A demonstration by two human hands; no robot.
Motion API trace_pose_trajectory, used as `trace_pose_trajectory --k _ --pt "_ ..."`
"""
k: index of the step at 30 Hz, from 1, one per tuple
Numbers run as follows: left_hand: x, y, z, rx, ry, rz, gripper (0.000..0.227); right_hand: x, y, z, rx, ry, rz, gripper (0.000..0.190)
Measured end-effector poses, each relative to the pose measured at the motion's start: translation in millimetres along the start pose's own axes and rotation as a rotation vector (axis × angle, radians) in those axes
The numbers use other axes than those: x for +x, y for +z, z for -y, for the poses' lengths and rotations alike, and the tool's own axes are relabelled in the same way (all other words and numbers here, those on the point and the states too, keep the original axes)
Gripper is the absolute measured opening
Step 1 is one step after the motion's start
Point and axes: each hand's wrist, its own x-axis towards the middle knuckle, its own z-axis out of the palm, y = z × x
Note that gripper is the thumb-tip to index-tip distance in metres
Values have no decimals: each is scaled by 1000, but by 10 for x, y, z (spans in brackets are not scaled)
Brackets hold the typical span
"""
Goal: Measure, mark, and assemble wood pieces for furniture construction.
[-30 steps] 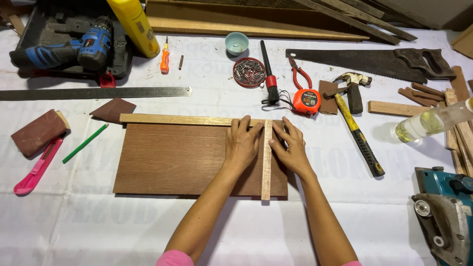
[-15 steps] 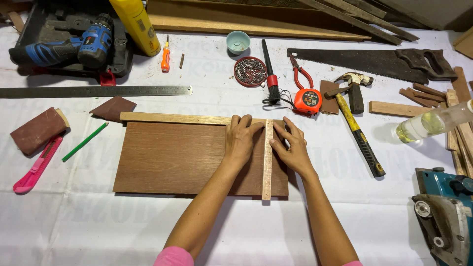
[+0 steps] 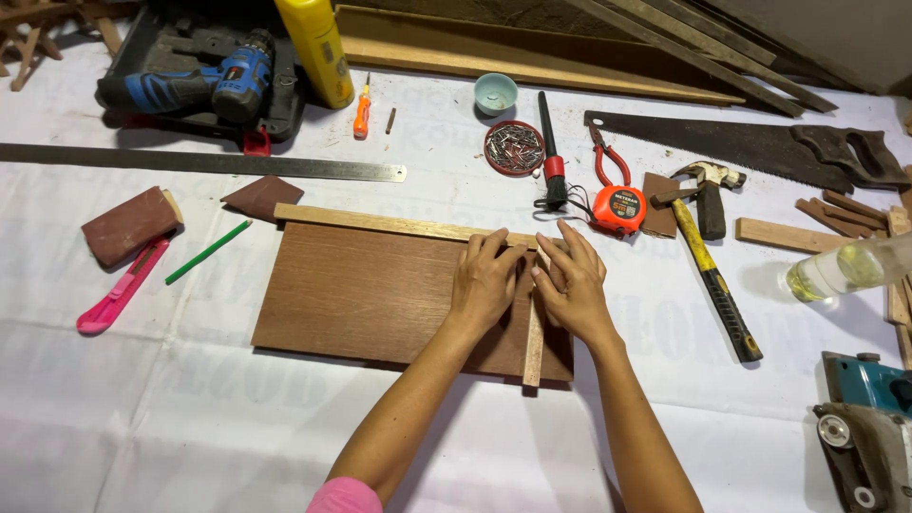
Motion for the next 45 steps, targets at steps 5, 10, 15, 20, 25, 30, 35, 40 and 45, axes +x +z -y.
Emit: trace_pose_trajectory --k 5,10,15,20,25,30,35,40,45 --pt "-146 -229 62 -41 -20 -60 34 52 83 313 2 -196 1 53" --pt "-281 -502 201 -46 -63 -98 32 89 228 675 64 -278 76 52" --pt "-359 -781 370 -31 -82 -156 29 148 485 905 54 -297 142 55" --pt "-398 -1030 626 0 -109 -162 30 259 747 1062 53 -312 140 57" --pt "-418 -1199 986 8 -101 -133 31 345 993 1285 38 -279 141 53" --pt "-237 -1312 1056 19 -17 -75 32 370 1019 1331 46 -220 94 54" --pt "100 -1095 1083 -77 59 -56 31 506 911 1099 11 -172 23 53" --pt "590 -733 1061 -141 118 -33 29 813 743 796 5 -144 -79 47" --pt "1164 -358 1031 -132 165 -3 27 1246 596 374 -25 -173 -162 41"
